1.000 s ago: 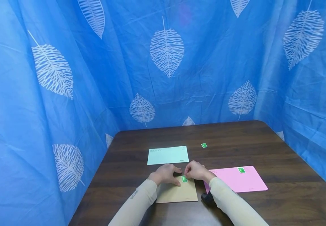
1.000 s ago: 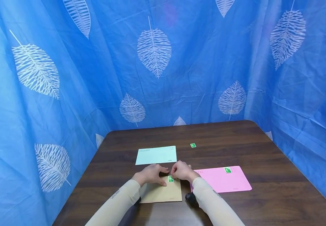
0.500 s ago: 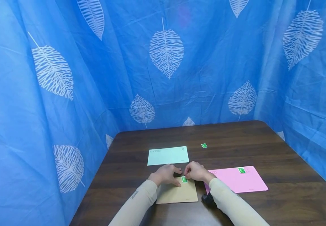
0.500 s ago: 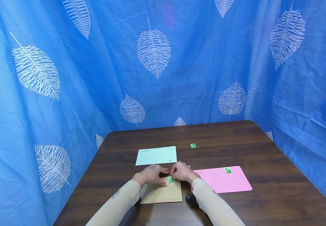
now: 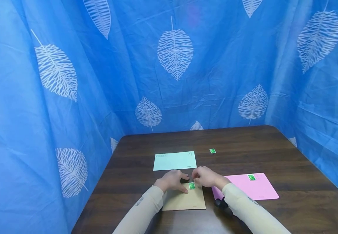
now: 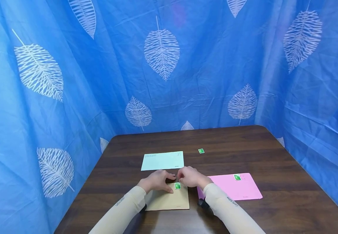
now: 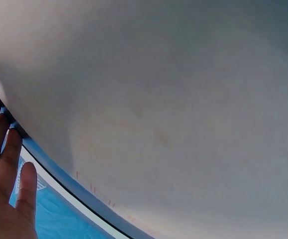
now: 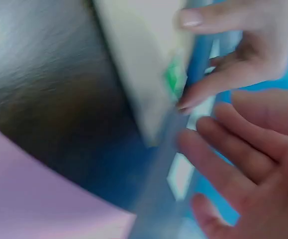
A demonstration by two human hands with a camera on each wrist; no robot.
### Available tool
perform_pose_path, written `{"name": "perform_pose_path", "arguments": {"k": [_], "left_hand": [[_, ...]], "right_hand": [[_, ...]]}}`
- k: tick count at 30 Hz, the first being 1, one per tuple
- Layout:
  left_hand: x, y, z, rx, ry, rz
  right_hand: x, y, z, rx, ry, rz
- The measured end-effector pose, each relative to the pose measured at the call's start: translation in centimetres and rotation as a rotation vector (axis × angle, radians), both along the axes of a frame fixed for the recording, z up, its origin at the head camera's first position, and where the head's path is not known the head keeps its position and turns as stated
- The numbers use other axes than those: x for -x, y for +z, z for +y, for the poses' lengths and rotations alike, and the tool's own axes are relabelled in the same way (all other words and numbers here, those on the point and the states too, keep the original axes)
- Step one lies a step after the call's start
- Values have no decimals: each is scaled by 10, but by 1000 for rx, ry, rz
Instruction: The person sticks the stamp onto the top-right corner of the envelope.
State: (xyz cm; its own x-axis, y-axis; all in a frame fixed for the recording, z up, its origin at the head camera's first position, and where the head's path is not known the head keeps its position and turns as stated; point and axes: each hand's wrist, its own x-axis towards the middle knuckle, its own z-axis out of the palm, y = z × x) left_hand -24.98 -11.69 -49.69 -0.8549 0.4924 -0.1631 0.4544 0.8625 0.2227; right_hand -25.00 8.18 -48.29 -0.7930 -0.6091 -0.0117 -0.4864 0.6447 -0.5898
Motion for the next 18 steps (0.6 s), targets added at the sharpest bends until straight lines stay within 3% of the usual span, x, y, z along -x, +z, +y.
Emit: {"name": "perform_pose_path", "arguments": {"k": [4,7,11,15,18], "left_hand": [[1,2,0,6,-4,5],[2,4,0,12,-5,6],[1,4,-1,21,-14,-2],[0,3,-1,23,-21,-2],[0,3,-1,17,-24,-5]], "right_hand": [[-15,16,1,-145,140,50],[-27,24,2,-291,197,86],[-39,23,3,-409,190,36],[-43,18,2,-447,163,-51],[-45,15,0,-482,159,-69]]}}
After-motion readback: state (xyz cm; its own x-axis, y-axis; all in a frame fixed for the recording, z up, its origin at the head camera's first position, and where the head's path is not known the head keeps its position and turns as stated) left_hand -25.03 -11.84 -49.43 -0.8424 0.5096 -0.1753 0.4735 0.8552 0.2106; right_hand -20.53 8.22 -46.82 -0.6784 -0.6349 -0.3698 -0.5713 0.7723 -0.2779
